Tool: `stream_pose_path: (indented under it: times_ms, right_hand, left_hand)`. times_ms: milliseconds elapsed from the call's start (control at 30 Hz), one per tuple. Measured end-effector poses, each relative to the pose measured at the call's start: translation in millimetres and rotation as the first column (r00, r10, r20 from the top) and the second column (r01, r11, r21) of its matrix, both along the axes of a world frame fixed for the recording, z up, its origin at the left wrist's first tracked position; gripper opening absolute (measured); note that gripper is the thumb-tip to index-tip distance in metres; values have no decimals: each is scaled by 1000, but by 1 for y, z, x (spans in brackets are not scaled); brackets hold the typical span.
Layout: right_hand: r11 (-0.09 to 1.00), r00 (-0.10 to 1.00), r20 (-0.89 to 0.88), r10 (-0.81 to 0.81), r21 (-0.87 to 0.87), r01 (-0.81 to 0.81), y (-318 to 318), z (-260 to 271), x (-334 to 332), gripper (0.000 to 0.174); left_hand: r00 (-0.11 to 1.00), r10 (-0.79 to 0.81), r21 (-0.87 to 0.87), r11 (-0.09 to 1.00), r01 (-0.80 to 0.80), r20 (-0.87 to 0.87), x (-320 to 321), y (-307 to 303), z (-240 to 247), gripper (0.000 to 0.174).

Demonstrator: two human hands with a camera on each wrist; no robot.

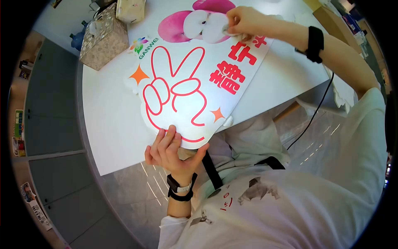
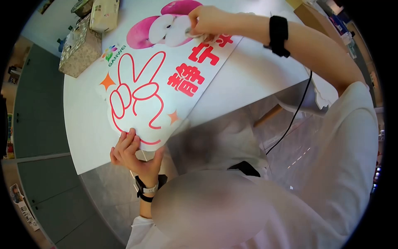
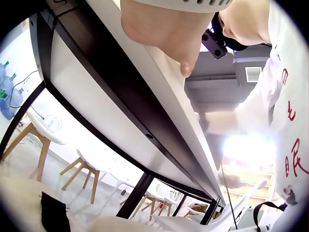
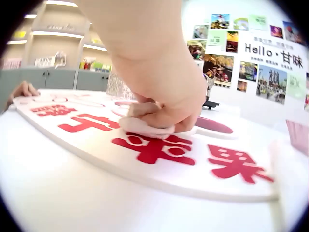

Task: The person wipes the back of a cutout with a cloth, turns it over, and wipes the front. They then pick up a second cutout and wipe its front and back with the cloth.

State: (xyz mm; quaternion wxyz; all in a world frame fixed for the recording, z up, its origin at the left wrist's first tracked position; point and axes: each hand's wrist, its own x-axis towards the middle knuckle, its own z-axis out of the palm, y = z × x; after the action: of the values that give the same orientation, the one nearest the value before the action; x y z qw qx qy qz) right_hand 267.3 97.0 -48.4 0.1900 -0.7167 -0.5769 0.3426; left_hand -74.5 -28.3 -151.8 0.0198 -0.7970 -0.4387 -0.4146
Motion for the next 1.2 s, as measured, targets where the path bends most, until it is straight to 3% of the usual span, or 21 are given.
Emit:
stream_pose_path:
  times_ms: [67, 100, 133, 200, 267, 300, 400, 467, 500, 533, 567, 600, 633, 767, 800, 833, 933, 1033, 1067, 1100, 1200]
  right_hand:
    - [997, 992, -121, 32, -61, -40, -20, 3, -39, 13]
    - [984, 982, -79, 172, -37, -176, -37, 12, -64, 17]
    - [827, 900, 202, 387, 356, -436, -35, -9, -71, 22]
    - [973, 973, -24, 231, 26, -231, -27, -2, -57, 24]
    - [997, 997, -76, 33, 79, -27, -6, -7, -19, 23]
    - [983, 993, 56, -100, 162, 89, 10, -12, 0, 23]
    - [961, 968, 177, -178, 243, 133, 19, -19, 25, 19]
    - [971, 968, 240, -69, 237, 11, -12, -8, -23, 17]
    - [996, 992, 103, -75, 64, 69, -29, -7, -54, 12]
    - [620, 851, 415, 323, 586, -521, -41, -47, -54, 12]
    - [559, 795, 403, 453, 566, -605, -70, -38, -89, 14]
    - [728, 811, 288, 509, 359, -584, -96, -22, -117, 15]
    - [691, 760, 252, 600, 317, -650, -108, -17, -127, 15]
    - [750, 872, 175, 457, 452, -483, -97, -21, -92, 8]
    - [695, 899, 212, 384, 575, -433, -82, -33, -61, 5]
    - [972, 996, -13, 84, 221, -79, -71, -16, -37, 8]
    - [961, 968, 74, -239, 158, 225, -41, -10, 60, 17]
    - [973, 971, 116, -207, 128, 192, -44, 0, 37, 17]
    - [987, 989, 72, -130, 103, 122, -49, -1, 11, 16]
    - [992, 990, -143, -14, 123, 32, -61, -4, -19, 15]
    - [919, 951, 68, 301, 246, -308, -69, -10, -45, 13]
  left_hand:
    - [1000, 3, 0, 1000, -3, 22, 0, -2, -3, 60]
    - [1000, 4, -2, 1000, -4, 29, 0, -2, -4, 60]
    - [1000, 1, 1, 1000, -1, 27, 1, 0, -4, 60]
    - [1000, -5, -7, 1000, 5, 9, -2, -1, -5, 59]
    - [1000, -5, -9, 1000, 5, 4, 0, 1, -3, 59]
    - [1000, -5, -12, 1000, 5, 0, -1, -1, -1, 59]
    - [999, -14, 6, 1000, 14, 29, 1, -1, -1, 55]
    - [1000, 5, 9, 1000, -6, 30, 1, -1, -2, 58]
    - [1000, 7, 9, 1000, -8, 26, 1, -1, -3, 60]
    - [1000, 4, 3, 1000, -4, 26, 2, 0, -3, 60]
    - [1000, -3, -6, 1000, 3, 20, 1, -1, -3, 61]
    - [1000, -7, -12, 1000, 7, 14, 0, -1, -3, 61]
    - [1000, -8, -11, 1000, 9, 10, -1, -1, -4, 61]
    - [1000, -11, -12, 1000, 11, 7, -1, -1, -4, 62]
    - [1000, -10, -17, 1000, 10, 5, -2, -2, -4, 63]
    - [1000, -9, -17, 1000, 9, 4, -2, -3, -3, 63]
    - [1000, -9, -13, 1000, 10, 3, -1, -2, -3, 63]
    - [1000, -12, -15, 1000, 12, 8, -1, -1, -4, 62]
    - [1000, -16, -14, 1000, 16, 17, -1, -2, -4, 63]
    - [999, -21, -14, 1000, 21, 26, 0, -1, -4, 63]
    - [999, -28, -8, 1000, 28, 34, 0, -1, -5, 63]
